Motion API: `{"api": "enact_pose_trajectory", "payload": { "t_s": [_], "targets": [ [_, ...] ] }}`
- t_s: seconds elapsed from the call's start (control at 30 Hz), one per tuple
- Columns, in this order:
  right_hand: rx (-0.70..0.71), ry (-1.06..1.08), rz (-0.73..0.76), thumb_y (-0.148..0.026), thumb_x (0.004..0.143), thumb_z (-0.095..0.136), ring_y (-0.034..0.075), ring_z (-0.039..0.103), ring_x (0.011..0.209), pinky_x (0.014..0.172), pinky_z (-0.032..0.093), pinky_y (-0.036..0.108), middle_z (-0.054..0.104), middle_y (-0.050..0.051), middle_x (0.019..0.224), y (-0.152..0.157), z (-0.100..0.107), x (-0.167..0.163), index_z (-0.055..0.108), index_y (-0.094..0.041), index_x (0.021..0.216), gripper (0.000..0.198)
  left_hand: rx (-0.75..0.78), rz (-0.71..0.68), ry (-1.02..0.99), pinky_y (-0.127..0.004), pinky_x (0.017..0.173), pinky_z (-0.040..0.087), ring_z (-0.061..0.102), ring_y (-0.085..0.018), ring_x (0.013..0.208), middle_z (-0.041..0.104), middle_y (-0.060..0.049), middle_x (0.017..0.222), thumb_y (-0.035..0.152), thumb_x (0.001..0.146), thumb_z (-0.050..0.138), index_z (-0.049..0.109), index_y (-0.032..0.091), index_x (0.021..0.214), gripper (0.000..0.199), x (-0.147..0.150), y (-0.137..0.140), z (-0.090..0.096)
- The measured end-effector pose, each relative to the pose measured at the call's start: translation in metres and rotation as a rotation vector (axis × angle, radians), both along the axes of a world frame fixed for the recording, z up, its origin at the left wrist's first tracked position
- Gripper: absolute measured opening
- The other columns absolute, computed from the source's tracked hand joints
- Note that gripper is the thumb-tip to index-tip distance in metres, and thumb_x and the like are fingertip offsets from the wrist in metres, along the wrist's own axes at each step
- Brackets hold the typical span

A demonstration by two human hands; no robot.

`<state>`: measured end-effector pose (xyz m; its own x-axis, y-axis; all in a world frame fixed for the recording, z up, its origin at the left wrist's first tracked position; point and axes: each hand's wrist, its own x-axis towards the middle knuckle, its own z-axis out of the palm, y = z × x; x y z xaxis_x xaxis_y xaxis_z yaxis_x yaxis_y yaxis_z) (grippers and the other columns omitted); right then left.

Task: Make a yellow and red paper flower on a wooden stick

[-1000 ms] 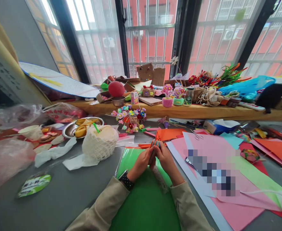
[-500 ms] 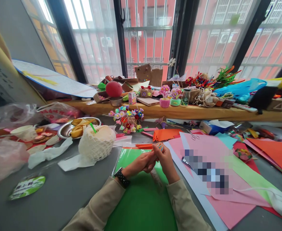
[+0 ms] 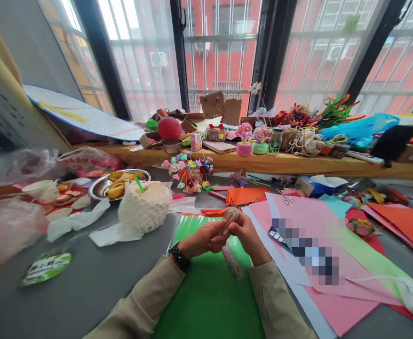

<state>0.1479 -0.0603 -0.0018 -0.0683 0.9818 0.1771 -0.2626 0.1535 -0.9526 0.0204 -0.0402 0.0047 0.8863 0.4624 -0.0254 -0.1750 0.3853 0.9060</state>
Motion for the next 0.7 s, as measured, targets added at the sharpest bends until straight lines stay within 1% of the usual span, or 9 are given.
{"api": "enact_pose_trajectory", "payload": {
  "t_s": [0.07,0.2,0.33,0.43,0.57,0.7],
  "targets": [
    [-0.019,0.002,0.028,-0.049,0.048,0.064,0.008,0.046,0.043,0.041,0.035,0.021,0.05,-0.003,0.057,0.0,0.0,0.002,0.052,-0.017,0.077,0.045,-0.058,-0.045,-0.018,-0.016,0.032,0.011,0.015,-0.001,0.029,0.024,0.01,0.041,0.044,0.076,0.035,0.04,0.015,0.068,0.03,-0.001,0.0,0.002],
    [-0.018,0.001,-0.024,-0.047,0.058,0.059,0.007,0.043,0.038,0.038,0.032,0.019,0.045,-0.005,0.048,0.001,0.0,-0.002,0.05,-0.017,0.067,0.032,-0.093,-0.076,-0.04,-0.015,0.031,0.013,0.018,-0.001,0.028,0.027,0.009,0.04,0.044,0.077,0.034,0.039,0.015,0.066,0.031,-0.001,0.001,0.002],
    [0.009,-0.007,-0.098,-0.046,0.062,0.055,0.005,0.038,0.037,0.037,0.029,0.018,0.043,-0.005,0.049,0.0,0.002,-0.006,0.049,-0.017,0.063,0.03,-0.041,-0.059,-0.049,-0.015,0.03,0.018,0.028,-0.003,0.028,0.037,0.006,0.043,0.045,0.077,0.032,0.039,0.015,0.067,0.033,0.002,0.001,-0.001],
    [0.007,-0.005,-0.113,-0.045,0.062,0.055,0.005,0.037,0.038,0.037,0.028,0.018,0.042,-0.006,0.047,0.0,0.002,-0.008,0.049,-0.017,0.063,0.029,0.002,-0.025,-0.021,-0.015,0.031,0.021,0.032,-0.003,0.029,0.038,0.006,0.045,0.046,0.077,0.032,0.039,0.014,0.068,0.034,0.002,0.002,-0.003],
    [-0.025,-0.033,-0.146,-0.045,0.063,0.054,0.006,0.038,0.04,0.039,0.03,0.019,0.042,-0.006,0.046,0.0,0.002,-0.009,0.048,-0.017,0.064,0.028,0.065,0.043,0.072,-0.017,0.035,0.028,0.041,-0.005,0.036,0.041,0.005,0.049,0.051,0.074,0.032,0.038,0.015,0.067,0.037,0.002,0.002,-0.003],
    [-0.04,-0.033,-0.176,-0.045,0.062,0.056,0.006,0.038,0.04,0.039,0.032,0.02,0.044,-0.005,0.048,0.001,0.003,-0.009,0.049,-0.017,0.065,0.029,0.073,0.078,0.108,-0.017,0.034,0.02,0.03,-0.002,0.033,0.034,0.007,0.046,0.054,0.074,0.028,0.037,0.015,0.065,0.04,0.002,-0.001,0.001]
  ]
}}
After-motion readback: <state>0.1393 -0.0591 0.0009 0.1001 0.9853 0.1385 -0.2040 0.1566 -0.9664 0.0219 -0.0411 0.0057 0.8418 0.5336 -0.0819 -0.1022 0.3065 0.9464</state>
